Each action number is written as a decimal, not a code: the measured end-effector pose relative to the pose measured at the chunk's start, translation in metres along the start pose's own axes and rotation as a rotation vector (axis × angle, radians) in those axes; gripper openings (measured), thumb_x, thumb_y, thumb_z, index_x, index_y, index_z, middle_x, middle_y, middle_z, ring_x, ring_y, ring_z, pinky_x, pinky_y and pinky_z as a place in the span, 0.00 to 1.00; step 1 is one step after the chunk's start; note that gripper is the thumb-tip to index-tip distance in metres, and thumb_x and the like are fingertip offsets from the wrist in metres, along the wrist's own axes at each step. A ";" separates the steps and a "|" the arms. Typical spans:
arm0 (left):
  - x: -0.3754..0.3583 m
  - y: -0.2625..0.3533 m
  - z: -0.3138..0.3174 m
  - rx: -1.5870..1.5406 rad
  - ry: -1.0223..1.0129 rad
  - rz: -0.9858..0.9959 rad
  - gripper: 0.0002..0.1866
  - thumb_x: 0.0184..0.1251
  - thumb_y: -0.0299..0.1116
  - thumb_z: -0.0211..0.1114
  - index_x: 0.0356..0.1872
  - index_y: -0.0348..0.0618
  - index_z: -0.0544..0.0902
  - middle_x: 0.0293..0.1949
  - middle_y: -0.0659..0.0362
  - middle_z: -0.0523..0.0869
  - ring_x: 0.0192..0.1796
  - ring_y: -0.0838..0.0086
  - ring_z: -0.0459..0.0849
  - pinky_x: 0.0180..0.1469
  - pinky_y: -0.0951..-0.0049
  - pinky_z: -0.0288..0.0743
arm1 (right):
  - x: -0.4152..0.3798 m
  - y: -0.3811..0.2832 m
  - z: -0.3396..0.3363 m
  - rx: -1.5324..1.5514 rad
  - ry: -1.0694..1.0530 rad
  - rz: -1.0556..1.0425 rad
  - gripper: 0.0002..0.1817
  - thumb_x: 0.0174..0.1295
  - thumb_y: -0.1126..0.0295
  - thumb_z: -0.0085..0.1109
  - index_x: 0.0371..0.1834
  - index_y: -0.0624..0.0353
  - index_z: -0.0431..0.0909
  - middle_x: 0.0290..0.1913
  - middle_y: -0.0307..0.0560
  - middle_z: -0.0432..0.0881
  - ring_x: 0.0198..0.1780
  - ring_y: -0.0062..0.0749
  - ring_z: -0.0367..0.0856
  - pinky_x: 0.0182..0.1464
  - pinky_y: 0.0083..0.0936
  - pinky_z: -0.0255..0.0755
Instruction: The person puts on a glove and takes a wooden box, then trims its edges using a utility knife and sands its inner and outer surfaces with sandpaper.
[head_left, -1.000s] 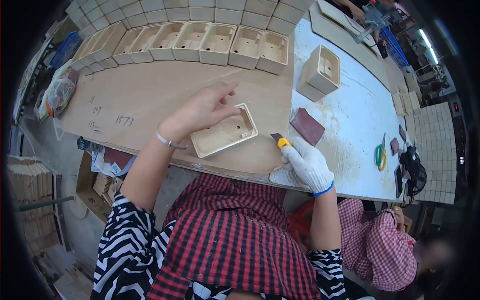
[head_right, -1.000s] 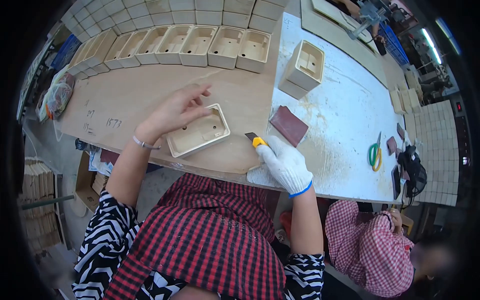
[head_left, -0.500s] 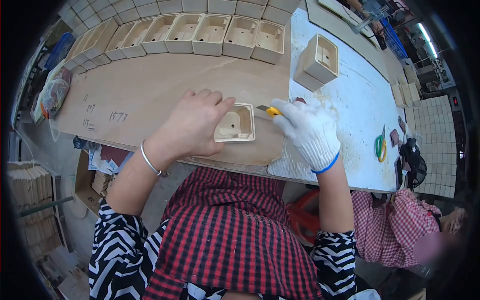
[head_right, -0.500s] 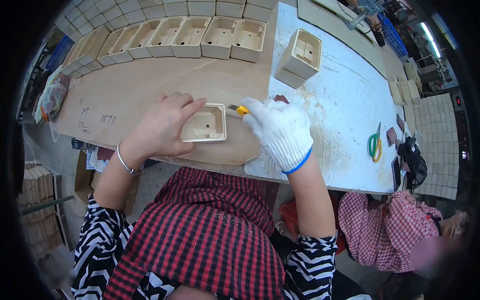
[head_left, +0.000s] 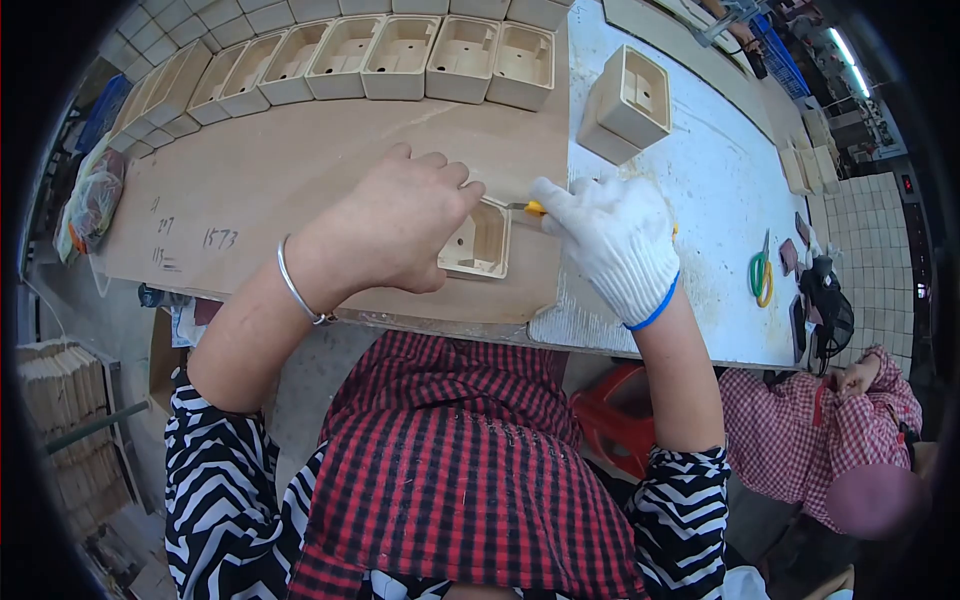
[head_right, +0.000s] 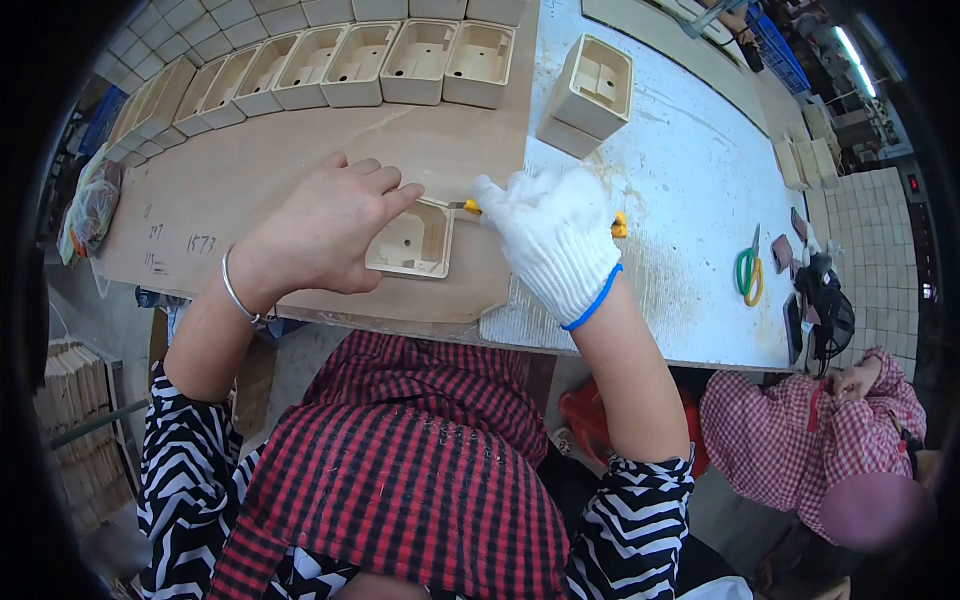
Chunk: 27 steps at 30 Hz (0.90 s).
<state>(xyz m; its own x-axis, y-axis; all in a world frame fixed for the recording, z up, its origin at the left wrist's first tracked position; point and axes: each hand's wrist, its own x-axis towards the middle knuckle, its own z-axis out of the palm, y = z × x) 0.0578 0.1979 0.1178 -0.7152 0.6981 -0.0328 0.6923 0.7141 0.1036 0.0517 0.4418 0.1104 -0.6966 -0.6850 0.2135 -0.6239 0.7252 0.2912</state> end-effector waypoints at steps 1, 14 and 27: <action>0.000 0.000 0.001 0.008 0.007 0.004 0.31 0.37 0.33 0.72 0.49 0.36 0.81 0.42 0.52 0.84 0.50 0.61 0.82 0.54 0.60 0.74 | 0.000 0.001 -0.002 0.000 -0.001 0.002 0.15 0.60 0.59 0.63 0.50 0.46 0.82 0.28 0.45 0.82 0.31 0.39 0.84 0.32 0.38 0.73; 0.001 0.004 0.001 0.019 0.024 0.018 0.31 0.35 0.33 0.73 0.49 0.36 0.81 0.42 0.52 0.84 0.50 0.62 0.83 0.53 0.61 0.74 | 0.012 0.024 -0.011 0.640 -0.493 0.288 0.17 0.64 0.58 0.58 0.51 0.52 0.85 0.34 0.52 0.86 0.36 0.43 0.85 0.40 0.35 0.77; -0.001 -0.001 0.005 -0.004 0.047 0.018 0.31 0.35 0.33 0.74 0.48 0.36 0.81 0.41 0.53 0.84 0.49 0.62 0.83 0.53 0.62 0.74 | 0.002 0.018 -0.003 0.360 -0.165 0.162 0.16 0.62 0.61 0.61 0.50 0.53 0.86 0.35 0.50 0.86 0.37 0.43 0.85 0.41 0.34 0.77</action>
<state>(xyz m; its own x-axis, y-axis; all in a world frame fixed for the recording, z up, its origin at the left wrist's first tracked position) 0.0578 0.1969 0.1132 -0.7065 0.7075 0.0157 0.7046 0.7013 0.1082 0.0399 0.4535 0.1192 -0.8247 -0.5613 0.0691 -0.5655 0.8204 -0.0845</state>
